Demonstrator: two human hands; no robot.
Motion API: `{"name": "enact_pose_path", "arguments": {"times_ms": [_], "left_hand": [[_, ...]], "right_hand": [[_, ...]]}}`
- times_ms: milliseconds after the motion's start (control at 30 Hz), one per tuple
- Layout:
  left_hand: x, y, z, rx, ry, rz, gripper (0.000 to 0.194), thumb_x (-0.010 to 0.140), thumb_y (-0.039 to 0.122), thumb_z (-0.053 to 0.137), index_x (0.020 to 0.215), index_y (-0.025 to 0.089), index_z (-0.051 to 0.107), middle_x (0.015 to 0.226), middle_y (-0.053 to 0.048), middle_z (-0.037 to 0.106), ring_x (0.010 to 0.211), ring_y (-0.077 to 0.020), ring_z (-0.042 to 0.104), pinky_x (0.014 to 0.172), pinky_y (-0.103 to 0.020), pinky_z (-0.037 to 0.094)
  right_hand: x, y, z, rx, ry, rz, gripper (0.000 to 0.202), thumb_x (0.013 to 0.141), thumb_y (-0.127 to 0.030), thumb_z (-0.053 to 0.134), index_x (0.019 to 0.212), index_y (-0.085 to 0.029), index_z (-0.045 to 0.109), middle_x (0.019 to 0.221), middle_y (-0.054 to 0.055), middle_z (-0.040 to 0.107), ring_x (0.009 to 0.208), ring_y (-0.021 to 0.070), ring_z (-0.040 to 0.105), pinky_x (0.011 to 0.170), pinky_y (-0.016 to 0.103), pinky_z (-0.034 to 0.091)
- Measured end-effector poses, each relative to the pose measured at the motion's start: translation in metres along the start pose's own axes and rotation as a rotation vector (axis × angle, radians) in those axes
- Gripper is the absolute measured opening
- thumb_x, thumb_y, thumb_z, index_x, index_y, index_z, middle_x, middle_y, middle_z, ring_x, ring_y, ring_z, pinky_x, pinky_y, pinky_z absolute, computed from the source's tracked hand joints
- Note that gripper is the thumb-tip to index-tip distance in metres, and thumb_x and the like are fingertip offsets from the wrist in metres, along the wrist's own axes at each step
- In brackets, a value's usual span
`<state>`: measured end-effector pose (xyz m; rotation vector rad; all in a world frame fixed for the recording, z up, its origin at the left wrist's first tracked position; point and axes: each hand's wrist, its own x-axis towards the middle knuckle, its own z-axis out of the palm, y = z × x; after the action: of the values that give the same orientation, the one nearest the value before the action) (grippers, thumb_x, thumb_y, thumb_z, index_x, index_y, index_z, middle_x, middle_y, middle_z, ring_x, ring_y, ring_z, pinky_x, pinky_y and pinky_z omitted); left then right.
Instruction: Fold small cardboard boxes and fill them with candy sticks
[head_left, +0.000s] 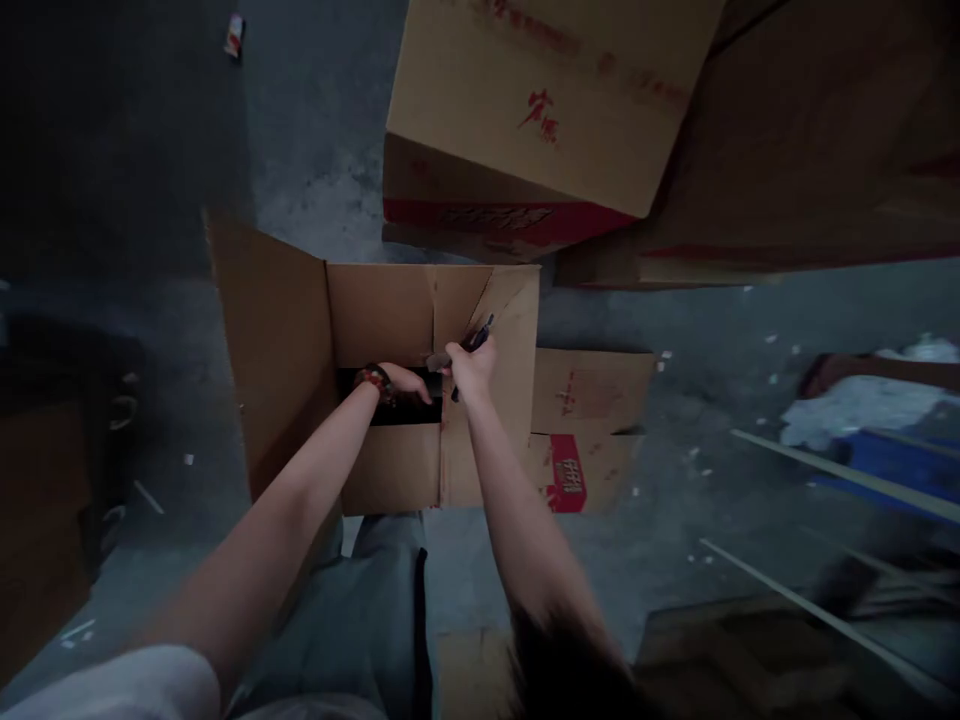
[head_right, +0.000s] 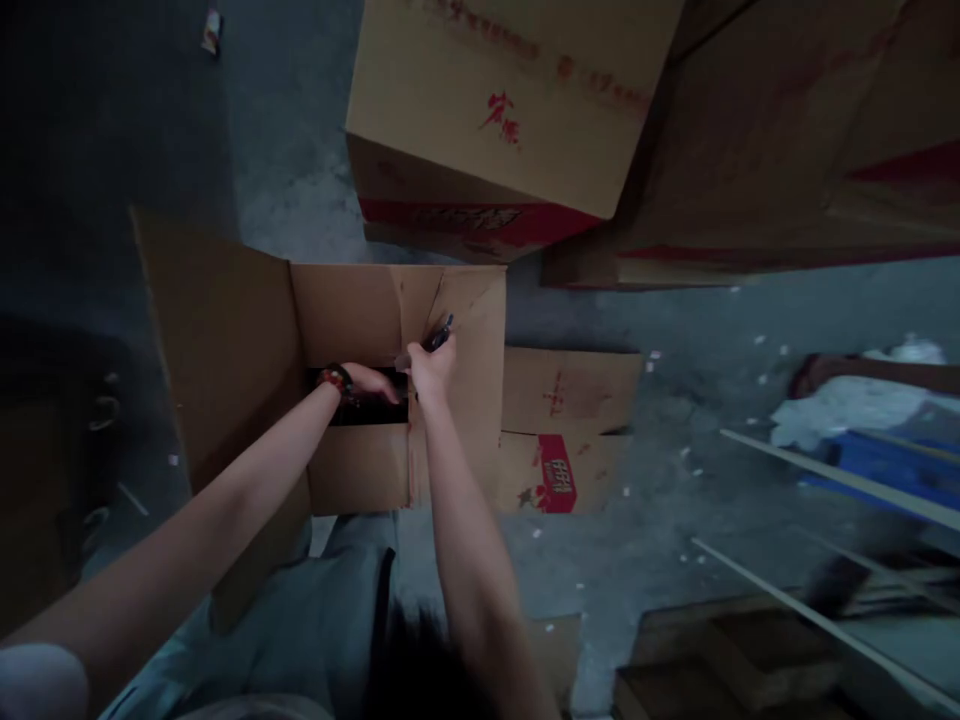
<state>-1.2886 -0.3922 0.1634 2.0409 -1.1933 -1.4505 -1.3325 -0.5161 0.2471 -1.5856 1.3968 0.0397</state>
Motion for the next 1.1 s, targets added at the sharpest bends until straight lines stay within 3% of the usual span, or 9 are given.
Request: {"name": "enact_pose_path", "arguments": {"times_ms": [133,200,300,500,700,800,933,1000,1100], "left_hand": [[-0.043,0.032,0.000,-0.012,-0.245,-0.113,0.039,0.068,0.048,0.073,0.100,0.027,0.073,0.093,-0.001,0.076,0.080,-0.0191,0.069,0.066,-0.026,0.051],[-0.064,0.051,0.013,0.038,-0.161,-0.196,0.045,0.074,0.054,0.068,0.103,0.020,0.071,0.098,-0.008,0.075,0.088,-0.0243,0.070,0.070,-0.030,0.051],[-0.082,0.065,0.037,0.113,-0.013,-0.281,0.055,0.083,0.061,0.053,0.105,0.013,0.067,0.099,-0.017,0.073,0.095,-0.0324,0.069,0.074,-0.037,0.050],[-0.078,0.037,0.072,0.191,0.093,-0.156,0.069,0.080,0.078,0.042,0.097,0.016,0.065,0.096,-0.015,0.072,0.091,-0.0311,0.068,0.072,-0.037,0.047],[-0.062,0.018,0.094,0.143,0.035,-0.100,0.066,0.080,0.076,0.045,0.101,0.016,0.065,0.103,-0.014,0.071,0.097,-0.0297,0.066,0.076,-0.034,0.045],[-0.066,0.005,0.099,0.097,-0.009,-0.233,0.069,0.079,0.077,0.045,0.098,0.015,0.067,0.101,-0.016,0.072,0.095,-0.0297,0.067,0.075,-0.034,0.045],[-0.074,-0.002,0.092,0.087,0.029,-0.365,0.075,0.081,0.078,0.039,0.099,0.011,0.068,0.100,-0.018,0.072,0.095,-0.0303,0.067,0.075,-0.033,0.046],[-0.073,0.012,0.074,0.081,0.031,-0.407,0.072,0.084,0.074,0.038,0.105,0.011,0.068,0.104,-0.018,0.072,0.100,-0.0309,0.066,0.078,-0.034,0.048],[-0.077,0.060,0.031,0.082,-0.066,-0.395,0.053,0.087,0.058,0.049,0.110,0.014,0.069,0.108,-0.017,0.072,0.104,-0.0316,0.066,0.078,-0.035,0.050]], "right_hand": [[-0.033,0.031,-0.023,-0.449,0.010,-0.052,0.040,0.074,-0.044,0.067,0.099,-0.018,0.049,0.083,0.006,0.062,0.079,0.0233,0.063,0.070,0.036,0.053],[-0.056,0.048,-0.027,-0.690,-0.001,-0.026,0.051,0.075,-0.051,0.067,0.107,-0.017,0.047,0.087,0.010,0.064,0.082,0.0282,0.065,0.072,0.040,0.051],[-0.074,0.061,-0.020,-0.908,-0.042,-0.012,0.049,0.080,-0.042,0.065,0.116,-0.017,0.043,0.100,0.016,0.065,0.086,0.0297,0.067,0.071,0.038,0.049],[-0.072,0.063,-0.023,-1.005,-0.162,-0.083,0.036,0.081,-0.028,0.059,0.112,-0.018,0.044,0.097,0.015,0.066,0.085,0.0290,0.067,0.070,0.035,0.047],[-0.085,0.066,-0.040,-0.921,-0.241,-0.161,0.029,0.076,-0.026,0.056,0.103,-0.019,0.048,0.079,0.006,0.062,0.072,0.0232,0.061,0.064,0.031,0.040],[-0.079,0.055,-0.080,-0.727,-0.143,-0.220,0.023,0.069,-0.025,0.058,0.089,-0.020,0.048,0.067,-0.001,0.052,0.063,0.0173,0.051,0.060,0.029,0.037],[-0.063,0.034,-0.169,-0.372,0.019,-0.279,0.025,0.061,-0.027,0.063,0.080,-0.021,0.049,0.069,-0.002,0.051,0.065,0.0138,0.049,0.062,0.027,0.041],[-0.061,0.031,-0.204,-0.246,0.067,-0.179,0.033,0.056,-0.030,0.070,0.084,-0.021,0.054,0.073,-0.001,0.056,0.067,0.0138,0.052,0.062,0.027,0.043],[-0.060,0.039,-0.228,-0.088,0.091,0.030,0.048,0.048,-0.036,0.078,0.088,-0.017,0.061,0.077,0.001,0.062,0.068,0.0154,0.055,0.059,0.027,0.045]]}}
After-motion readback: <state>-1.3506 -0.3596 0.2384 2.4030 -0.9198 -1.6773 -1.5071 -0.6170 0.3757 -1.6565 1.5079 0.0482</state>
